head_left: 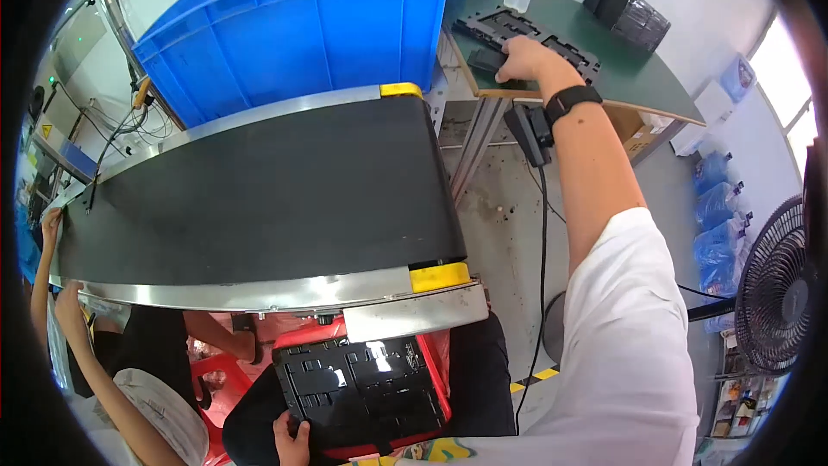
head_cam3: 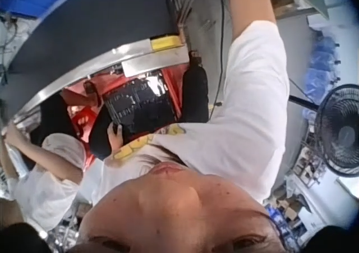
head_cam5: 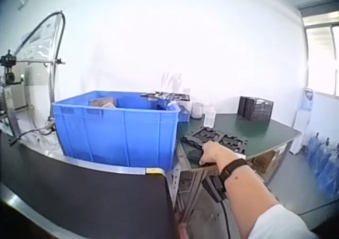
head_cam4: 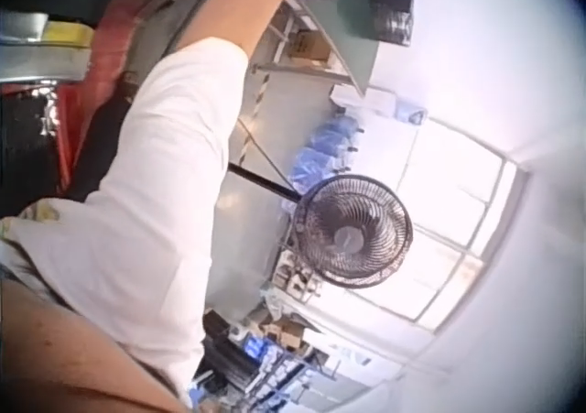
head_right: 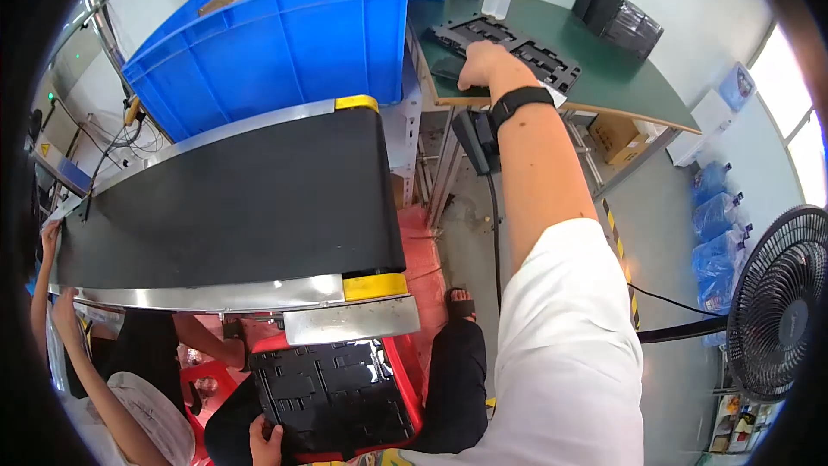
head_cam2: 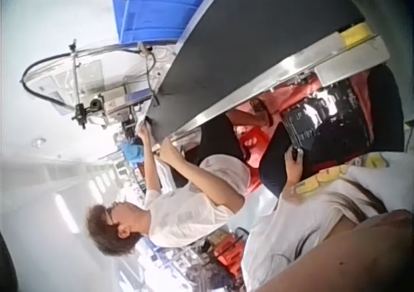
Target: Assembling plastic panels and components on a factory conveyor belt.
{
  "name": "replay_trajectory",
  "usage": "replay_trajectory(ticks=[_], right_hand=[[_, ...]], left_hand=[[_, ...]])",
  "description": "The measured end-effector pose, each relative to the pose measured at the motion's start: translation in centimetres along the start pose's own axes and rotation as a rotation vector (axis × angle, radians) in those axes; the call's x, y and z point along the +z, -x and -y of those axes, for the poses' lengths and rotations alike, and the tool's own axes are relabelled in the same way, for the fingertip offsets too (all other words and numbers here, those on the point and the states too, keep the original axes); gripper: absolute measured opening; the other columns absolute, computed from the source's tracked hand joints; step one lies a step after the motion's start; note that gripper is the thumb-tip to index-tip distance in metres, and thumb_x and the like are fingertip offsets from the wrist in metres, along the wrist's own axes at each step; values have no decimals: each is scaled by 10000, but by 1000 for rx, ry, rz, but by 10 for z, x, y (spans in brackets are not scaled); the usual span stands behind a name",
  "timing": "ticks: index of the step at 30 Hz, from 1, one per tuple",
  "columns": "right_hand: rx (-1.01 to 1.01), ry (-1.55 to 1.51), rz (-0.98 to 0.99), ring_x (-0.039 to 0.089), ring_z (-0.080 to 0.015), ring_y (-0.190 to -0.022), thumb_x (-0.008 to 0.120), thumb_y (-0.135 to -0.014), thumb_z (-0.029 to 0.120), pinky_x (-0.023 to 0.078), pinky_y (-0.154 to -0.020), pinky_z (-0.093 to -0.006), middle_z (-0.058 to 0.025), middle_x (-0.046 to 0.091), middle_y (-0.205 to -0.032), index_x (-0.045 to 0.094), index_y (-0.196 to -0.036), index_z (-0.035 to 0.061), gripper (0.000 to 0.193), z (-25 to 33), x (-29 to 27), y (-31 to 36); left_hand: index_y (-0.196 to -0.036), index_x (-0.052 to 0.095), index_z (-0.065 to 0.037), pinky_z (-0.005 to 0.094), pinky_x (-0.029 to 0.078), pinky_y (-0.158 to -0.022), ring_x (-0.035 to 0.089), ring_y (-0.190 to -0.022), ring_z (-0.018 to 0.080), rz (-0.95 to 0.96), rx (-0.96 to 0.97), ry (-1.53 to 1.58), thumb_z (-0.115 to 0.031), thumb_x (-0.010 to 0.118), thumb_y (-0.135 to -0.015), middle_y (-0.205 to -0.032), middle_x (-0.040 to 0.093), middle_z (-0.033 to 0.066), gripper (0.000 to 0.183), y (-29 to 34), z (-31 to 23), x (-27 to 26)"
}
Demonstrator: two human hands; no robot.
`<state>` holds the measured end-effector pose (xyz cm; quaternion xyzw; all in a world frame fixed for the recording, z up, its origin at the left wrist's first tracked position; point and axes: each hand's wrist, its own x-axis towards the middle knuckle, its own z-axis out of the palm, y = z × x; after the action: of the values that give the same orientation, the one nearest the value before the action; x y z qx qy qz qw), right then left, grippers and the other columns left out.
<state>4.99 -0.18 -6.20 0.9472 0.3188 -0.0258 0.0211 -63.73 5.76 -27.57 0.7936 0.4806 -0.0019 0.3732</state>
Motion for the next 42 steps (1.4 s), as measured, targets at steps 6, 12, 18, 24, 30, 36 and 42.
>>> replay_trajectory(ticks=[6,12,18,24,30,36,42], right_hand=[[55,-130,114,592,-332,-944,693,-531,249,473,-803,-395,-218,595,-1051,616,-992,-37,548,23,-10,5],[-21,-265,-147,623,-300,-648,667,-520,274,478,-611,-364,-229,603,-673,593,-717,-114,441,7,2,32],[-87,-256,-272,610,-329,-600,630,-562,364,471,-591,-408,-233,579,-596,603,-633,-77,447,-1,25,89],[-37,-434,143,522,-151,-559,662,-613,244,441,-544,-314,-86,572,-601,617,-711,-47,310,0,64,228],[-72,-543,721,501,-98,-612,706,-633,222,411,-558,-264,-5,541,-618,628,-719,-9,259,45,115,348],[-523,-566,641,445,-91,-607,711,-655,235,390,-557,-259,-4,493,-655,573,-790,9,297,187,124,367],[-836,-413,244,560,-300,-781,712,-614,256,452,-706,-388,-174,556,-818,587,-867,-32,404,284,181,344]], left_hand=[[-1128,522,50,395,412,-892,523,-1017,393,-111,17,-14,-309,573,-854,-1078,554,256,454,9,5,7],[-1097,496,1,355,419,-784,498,-858,289,-203,83,169,-109,637,-758,-931,488,145,383,-8,41,30],[-1124,495,3,375,420,-802,499,-906,336,-90,-29,225,-143,636,-762,-978,498,190,415,-3,14,19],[-1120,493,14,411,392,-902,474,-1009,386,-321,307,73,-158,630,-746,-1055,493,218,434,8,17,-7],[-1072,545,-33,439,395,-873,475,-1033,352,-698,133,-317,-168,627,-741,-1066,514,165,367,7,54,-55],[-1048,571,-49,465,403,-820,495,-1021,314,-671,-134,-390,-315,542,-817,-1052,531,134,353,11,81,-55],[-1025,576,-48,456,402,-818,502,-1017,311,-577,-180,-389,-333,532,-817,-1046,534,126,356,9,77,-56]])
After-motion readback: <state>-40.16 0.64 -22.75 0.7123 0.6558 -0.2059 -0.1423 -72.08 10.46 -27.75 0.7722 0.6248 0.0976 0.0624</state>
